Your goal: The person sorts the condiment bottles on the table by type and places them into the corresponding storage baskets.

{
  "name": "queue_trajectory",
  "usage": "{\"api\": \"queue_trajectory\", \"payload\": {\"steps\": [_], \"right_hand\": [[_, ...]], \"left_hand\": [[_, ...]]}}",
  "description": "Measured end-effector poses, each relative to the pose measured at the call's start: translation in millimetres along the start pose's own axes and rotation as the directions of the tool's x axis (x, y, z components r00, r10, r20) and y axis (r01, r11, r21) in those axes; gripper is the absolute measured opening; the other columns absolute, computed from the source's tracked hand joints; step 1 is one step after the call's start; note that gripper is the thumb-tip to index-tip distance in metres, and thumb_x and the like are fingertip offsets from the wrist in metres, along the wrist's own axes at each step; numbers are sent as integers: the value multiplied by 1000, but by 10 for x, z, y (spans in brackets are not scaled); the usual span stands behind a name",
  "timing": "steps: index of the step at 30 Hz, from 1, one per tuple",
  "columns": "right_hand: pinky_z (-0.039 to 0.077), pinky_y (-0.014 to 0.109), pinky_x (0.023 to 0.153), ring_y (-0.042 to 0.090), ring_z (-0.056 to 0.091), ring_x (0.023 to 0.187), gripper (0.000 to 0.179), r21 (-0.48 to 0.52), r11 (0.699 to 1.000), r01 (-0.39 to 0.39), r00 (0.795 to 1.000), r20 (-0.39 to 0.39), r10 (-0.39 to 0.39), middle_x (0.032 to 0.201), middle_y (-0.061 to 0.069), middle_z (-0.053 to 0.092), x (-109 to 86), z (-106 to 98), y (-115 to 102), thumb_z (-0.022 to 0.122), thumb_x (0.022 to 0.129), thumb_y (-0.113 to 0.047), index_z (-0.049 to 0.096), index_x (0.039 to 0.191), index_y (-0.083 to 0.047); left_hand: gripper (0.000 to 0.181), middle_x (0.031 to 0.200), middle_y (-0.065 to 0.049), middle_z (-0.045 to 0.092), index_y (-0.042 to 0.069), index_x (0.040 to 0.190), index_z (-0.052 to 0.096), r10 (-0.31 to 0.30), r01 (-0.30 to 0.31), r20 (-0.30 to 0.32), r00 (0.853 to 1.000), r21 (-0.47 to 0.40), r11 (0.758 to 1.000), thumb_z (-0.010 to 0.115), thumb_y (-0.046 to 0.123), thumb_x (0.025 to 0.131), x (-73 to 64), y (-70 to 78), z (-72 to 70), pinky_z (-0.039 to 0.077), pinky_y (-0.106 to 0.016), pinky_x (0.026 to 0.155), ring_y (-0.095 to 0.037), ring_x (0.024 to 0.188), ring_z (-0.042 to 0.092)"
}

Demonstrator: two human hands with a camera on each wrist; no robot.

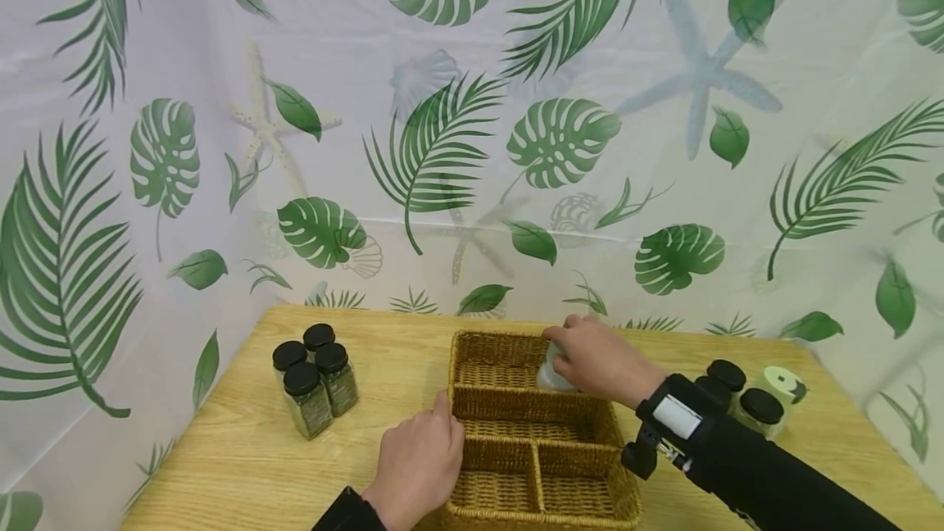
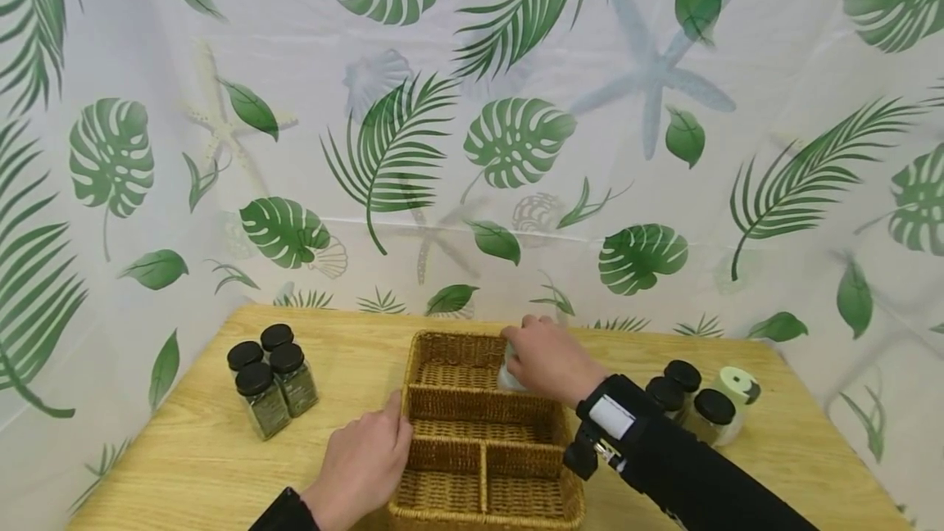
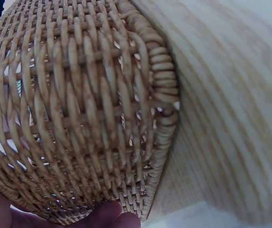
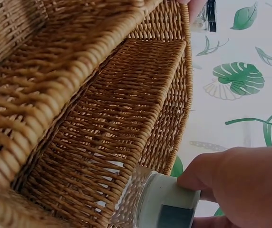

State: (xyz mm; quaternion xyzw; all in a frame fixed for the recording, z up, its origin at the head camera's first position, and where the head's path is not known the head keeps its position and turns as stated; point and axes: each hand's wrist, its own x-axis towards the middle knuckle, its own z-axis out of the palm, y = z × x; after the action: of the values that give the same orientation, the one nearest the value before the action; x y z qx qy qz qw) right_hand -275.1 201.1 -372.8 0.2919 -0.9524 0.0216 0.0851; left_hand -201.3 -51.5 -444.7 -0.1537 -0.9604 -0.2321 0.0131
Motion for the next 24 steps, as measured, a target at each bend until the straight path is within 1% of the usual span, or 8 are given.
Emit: {"api": "queue_trajectory", "payload": {"steps": [4, 10, 12, 17, 21, 23, 24], "right_hand": [[46, 37, 60, 17, 51, 68, 27, -7, 1000, -4, 1000, -3, 4, 87, 11, 62, -7, -7, -10, 62, 89, -12, 66, 114, -1], [48, 39, 63, 17, 52, 69, 27, -22, 1000, -10, 1000, -13, 10, 87, 10, 62, -10, -1, -18, 63, 89, -12, 67, 113, -2], [48, 39, 62, 17, 52, 69, 28, -27, 1000, -12, 1000, -13, 11, 87, 10, 62, -13, 1, -19, 62, 89, -13, 67, 114, -2], [47, 37, 58, 20, 54, 70, 33, -40, 999, -24, 1000, -7, 24, 91, 12, 63, -35, -16, -12, 62, 90, -16, 64, 120, -2], [46, 34, 52, 24, 57, 74, 37, -21, 999, -45, 999, -26, 44, 99, 15, 63, -69, -82, 8, 62, 91, -22, 62, 123, -4], [47, 35, 53, 25, 59, 77, 36, -1, 998, -62, 997, -39, 61, 102, 15, 64, -90, -130, 32, 62, 92, -24, 63, 122, -5], [49, 37, 55, 27, 59, 81, 36, 9, 997, -70, 997, -43, 71, 104, 16, 64, -105, -157, 51, 61, 93, -25, 63, 122, -5]], "left_hand": [[49, 44, 0, 39, -5, 138, 45, 5, -5, -17, 1000, 11, 1000, 32, 28, 104, 7, -6, 11, 11, -32, 38, -15, 34, 20], [49, 45, 0, 41, -6, 137, 45, -1, 1, -23, 1000, 10, 1000, 32, 27, 103, 6, 10, 7, 14, -31, 37, -18, 33, 30], [49, 45, 0, 41, -6, 137, 45, -2, 2, -26, 1000, 10, 1000, 32, 27, 103, 7, 12, 8, 14, -31, 37, -18, 32, 31], [49, 45, 0, 41, -5, 137, 45, -2, 2, -27, 1000, 11, 1000, 32, 27, 103, 13, 7, 12, 13, -31, 37, -17, 33, 27], [50, 45, -1, 40, -4, 138, 44, -9, 9, -16, 1000, 9, 1000, 30, 28, 104, 10, 3, 11, 11, -32, 39, -16, 35, 22], [50, 45, -1, 40, -4, 139, 44, -12, 12, -9, 1000, 8, 1000, 30, 29, 104, 8, 1, 8, 11, -32, 39, -16, 36, 20], [50, 45, 0, 40, -4, 139, 44, -10, 10, -8, 1000, 5, 1000, 30, 29, 104, 6, 0, 6, 11, -32, 40, -15, 36, 19]]}}
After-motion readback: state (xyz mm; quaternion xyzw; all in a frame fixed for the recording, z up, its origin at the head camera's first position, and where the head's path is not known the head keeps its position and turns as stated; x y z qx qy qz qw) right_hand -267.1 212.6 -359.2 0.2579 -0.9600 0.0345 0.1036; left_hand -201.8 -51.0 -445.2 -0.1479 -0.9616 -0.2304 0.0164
